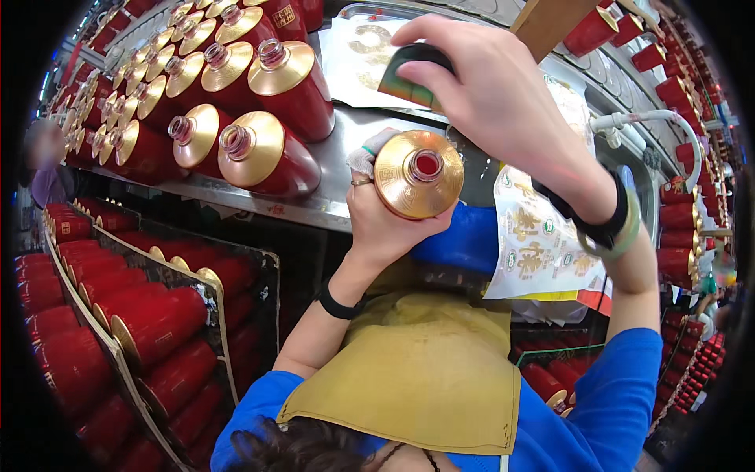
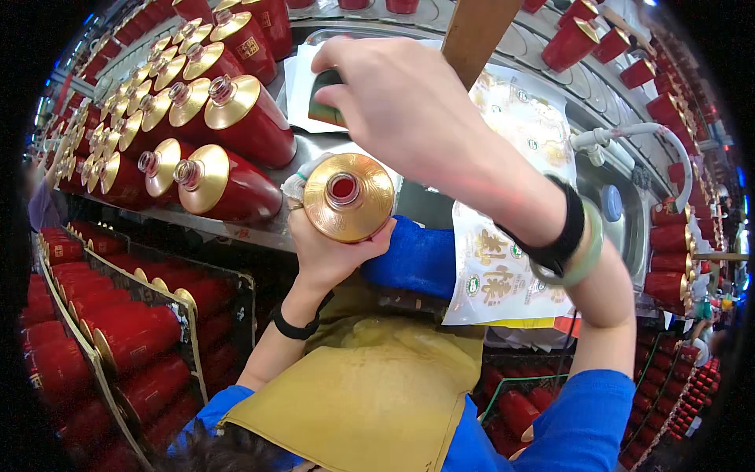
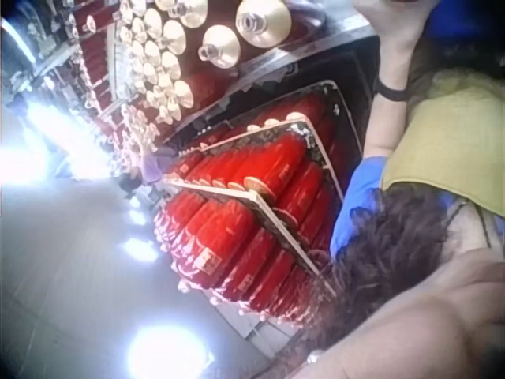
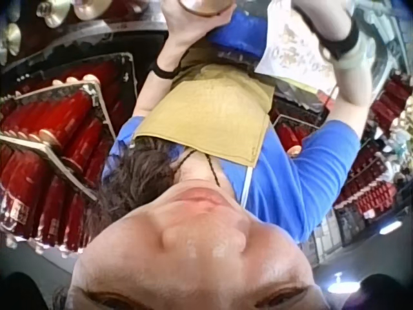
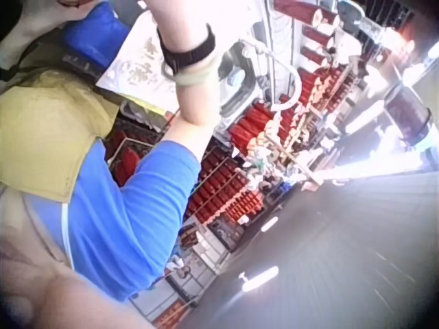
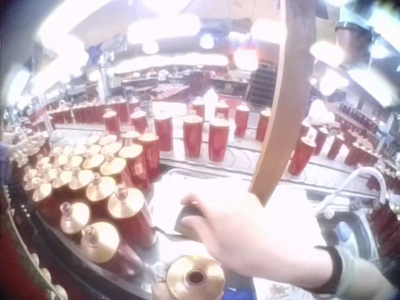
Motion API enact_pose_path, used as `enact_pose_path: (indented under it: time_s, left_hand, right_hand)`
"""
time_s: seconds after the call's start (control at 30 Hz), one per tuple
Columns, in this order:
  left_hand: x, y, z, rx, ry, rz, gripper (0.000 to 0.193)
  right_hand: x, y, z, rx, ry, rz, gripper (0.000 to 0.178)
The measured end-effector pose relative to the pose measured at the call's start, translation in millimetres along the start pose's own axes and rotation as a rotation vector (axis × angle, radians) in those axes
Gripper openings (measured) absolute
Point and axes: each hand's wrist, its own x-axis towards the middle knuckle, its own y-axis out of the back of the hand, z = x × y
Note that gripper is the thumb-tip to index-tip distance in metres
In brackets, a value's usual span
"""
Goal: Applying decorative labels and seals to red alcohol bottles on an assembly line.
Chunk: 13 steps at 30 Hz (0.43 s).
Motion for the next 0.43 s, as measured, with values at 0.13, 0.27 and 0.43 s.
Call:
enact_pose_path:
  time_s: [0.13, 0.27, 0.43]
  left_hand:
    - [0.5, -1.0, 9.1, -0.032, -0.003, -0.011, 0.076]
    - [-7.5, -0.3, -10.6, -0.139, 0.069, -0.054, 0.082]
    - [3.2, 13.4, -6.3, -0.134, 0.105, -0.037, 0.083]
  right_hand:
    - [-56.2, -12.6, 20.7, 0.057, -0.205, 0.115, 0.020]
    - [-111.6, -23.3, 33.1, 0.094, -0.423, 0.118, 0.015]
    - [-168.7, -31.2, 26.6, 0.612, -0.662, 0.290, 0.026]
